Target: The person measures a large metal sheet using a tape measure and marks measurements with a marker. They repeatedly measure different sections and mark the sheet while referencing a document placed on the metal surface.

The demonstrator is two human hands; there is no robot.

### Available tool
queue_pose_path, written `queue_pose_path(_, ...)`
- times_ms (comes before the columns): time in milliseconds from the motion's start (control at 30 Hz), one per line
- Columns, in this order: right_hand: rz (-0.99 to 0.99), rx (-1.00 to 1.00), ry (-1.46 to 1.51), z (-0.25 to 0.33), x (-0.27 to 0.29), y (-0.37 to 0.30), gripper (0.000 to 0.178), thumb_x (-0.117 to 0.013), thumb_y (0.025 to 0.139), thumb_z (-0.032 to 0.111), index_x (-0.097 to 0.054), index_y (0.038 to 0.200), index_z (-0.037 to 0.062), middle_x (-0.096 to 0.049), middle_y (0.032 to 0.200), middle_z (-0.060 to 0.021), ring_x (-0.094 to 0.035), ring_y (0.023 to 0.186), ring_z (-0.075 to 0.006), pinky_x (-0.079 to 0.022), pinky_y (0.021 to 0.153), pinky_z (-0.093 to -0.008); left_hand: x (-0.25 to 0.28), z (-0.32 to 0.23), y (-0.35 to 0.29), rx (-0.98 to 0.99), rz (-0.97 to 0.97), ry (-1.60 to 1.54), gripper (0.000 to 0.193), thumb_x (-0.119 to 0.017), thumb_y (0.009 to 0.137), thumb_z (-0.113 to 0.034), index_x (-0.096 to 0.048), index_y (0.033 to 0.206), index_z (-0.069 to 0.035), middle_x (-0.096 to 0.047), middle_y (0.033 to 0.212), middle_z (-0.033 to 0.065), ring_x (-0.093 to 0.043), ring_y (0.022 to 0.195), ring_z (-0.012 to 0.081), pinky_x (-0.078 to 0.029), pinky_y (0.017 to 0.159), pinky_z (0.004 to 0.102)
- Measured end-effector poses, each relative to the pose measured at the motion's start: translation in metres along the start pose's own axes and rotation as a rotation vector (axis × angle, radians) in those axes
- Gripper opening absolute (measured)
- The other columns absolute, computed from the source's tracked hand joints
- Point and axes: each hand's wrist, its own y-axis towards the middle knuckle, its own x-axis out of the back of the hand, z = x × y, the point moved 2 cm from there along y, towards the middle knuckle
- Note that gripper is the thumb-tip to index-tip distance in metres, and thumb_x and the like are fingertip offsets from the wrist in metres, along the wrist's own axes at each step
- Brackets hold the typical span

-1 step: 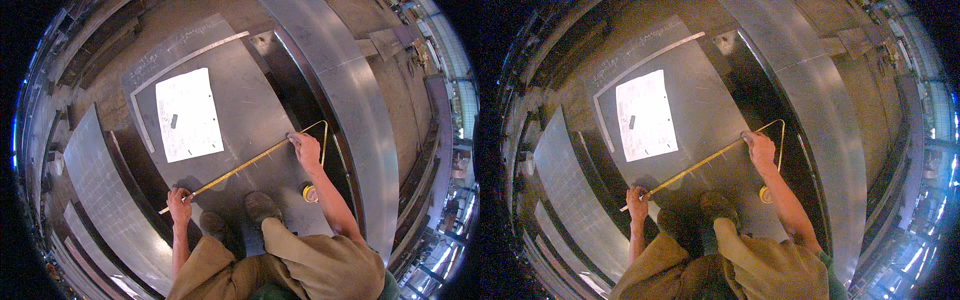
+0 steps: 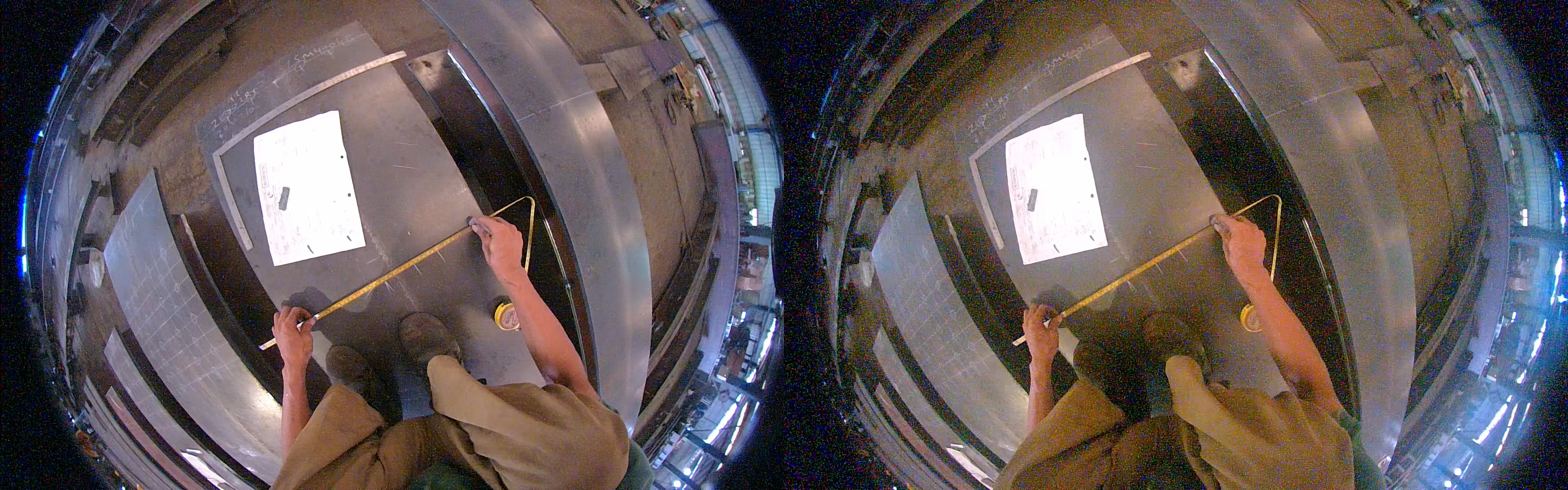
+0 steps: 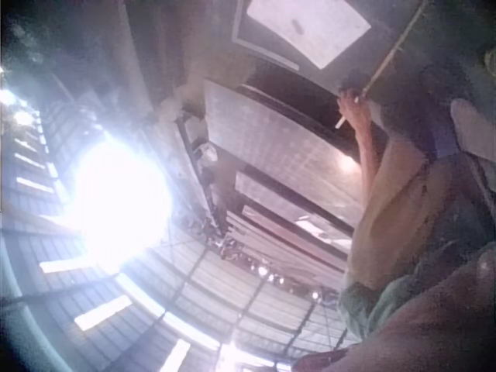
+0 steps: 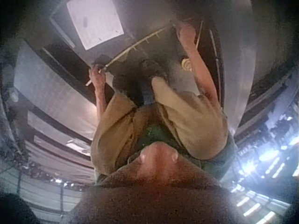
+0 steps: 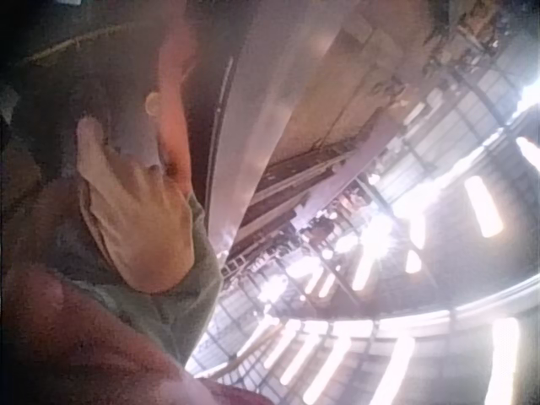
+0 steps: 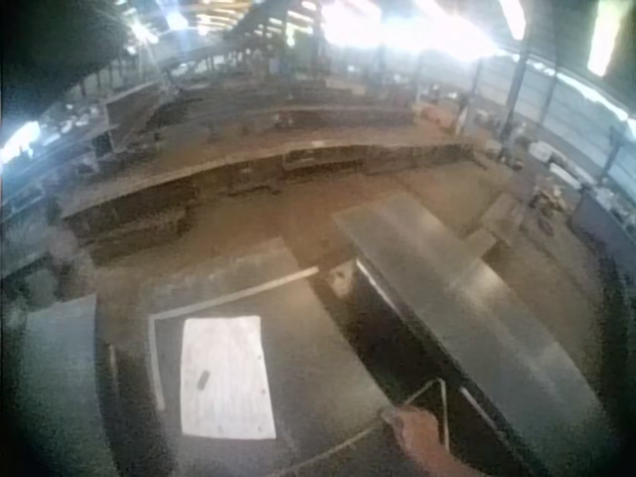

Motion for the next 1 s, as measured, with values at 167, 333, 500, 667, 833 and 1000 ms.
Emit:
queue_pose_path(167,-0.022,-0.028,0.056,-0.001,-0.004,-0.003,0.019,-0.064,0.097,0.031,-0.078,0.108,0.024,-0.073,0.101,-0.0135,-0.07,0.09,-0.0379,-0.056,0.077,-0.0481,0.0,-0.001,0.0,0.03,0.01,0.002,0.016,-0.081,0.074,-0.009,-0.068,0.084,-0.009,-0.061,0.088,0.0074,-0.057,0.091,0.0332,-0.044,0.08,0.0473)
queue_pose_path(333,-0.022,-0.05,0.053,-0.001,-0.009,-0.008,0.018,-0.064,0.096,0.029,-0.076,0.109,0.0246,-0.072,0.1,-0.0141,-0.069,0.089,-0.0382,-0.056,0.077,-0.0479,0.0,0.0,0.001,0.019,0.013,-0.001,0.016,-0.079,0.075,-0.008,-0.068,0.086,-0.009,-0.061,0.089,0.0077,-0.057,0.092,0.0343,-0.044,0.08,0.0478)
queue_pose_path(500,-0.101,0.055,0.078,-0.006,-0.009,-0.008,0.019,-0.064,0.097,0.028,-0.075,0.112,0.0244,-0.071,0.096,-0.0152,-0.069,0.085,-0.0387,-0.055,0.074,-0.0491,-0.003,0.008,-0.001,-0.018,-0.009,-0.022,0.016,-0.078,0.077,-0.008,-0.067,0.088,-0.009,-0.06,0.089,0.0086,-0.056,0.092,0.035,-0.043,0.08,0.0481)
queue_pose_path(667,-0.073,0.081,0.046,-0.01,-0.008,-0.004,0.019,-0.062,0.098,0.028,-0.075,0.111,0.0225,-0.071,0.091,-0.0157,-0.068,0.083,-0.0394,-0.054,0.072,-0.05,-0.002,0.009,0.001,-0.014,0.042,-0.037,0.015,-0.077,0.077,-0.005,-0.067,0.088,-0.009,-0.057,0.086,0.0098,-0.054,0.089,0.0352,-0.042,0.08,0.0479)
queue_pose_path(833,-0.08,0.096,0.048,-0.006,-0.005,-0.003,0.018,-0.063,0.097,0.027,-0.074,0.11,0.0223,-0.071,0.09,-0.0153,-0.068,0.083,-0.0394,-0.054,0.073,-0.0497,0.001,0.004,0.001,-0.023,0.019,-0.046,0.015,-0.076,0.077,-0.004,-0.066,0.087,-0.008,-0.057,0.085,0.0103,-0.054,0.088,0.0353,-0.042,0.079,0.0475)
queue_pose_path(1000,-0.108,0.102,0.055,-0.006,-0.006,-0.004,0.019,-0.065,0.095,0.022,-0.073,0.112,0.0228,-0.071,0.095,-0.0153,-0.069,0.085,-0.0386,-0.055,0.073,-0.0492,-0.001,0.006,0.004,-0.015,0.049,-0.036,0.015,-0.076,0.076,-0.003,-0.066,0.085,-0.008,-0.058,0.084,0.0097,-0.054,0.086,0.0351,-0.042,0.079,0.0471)
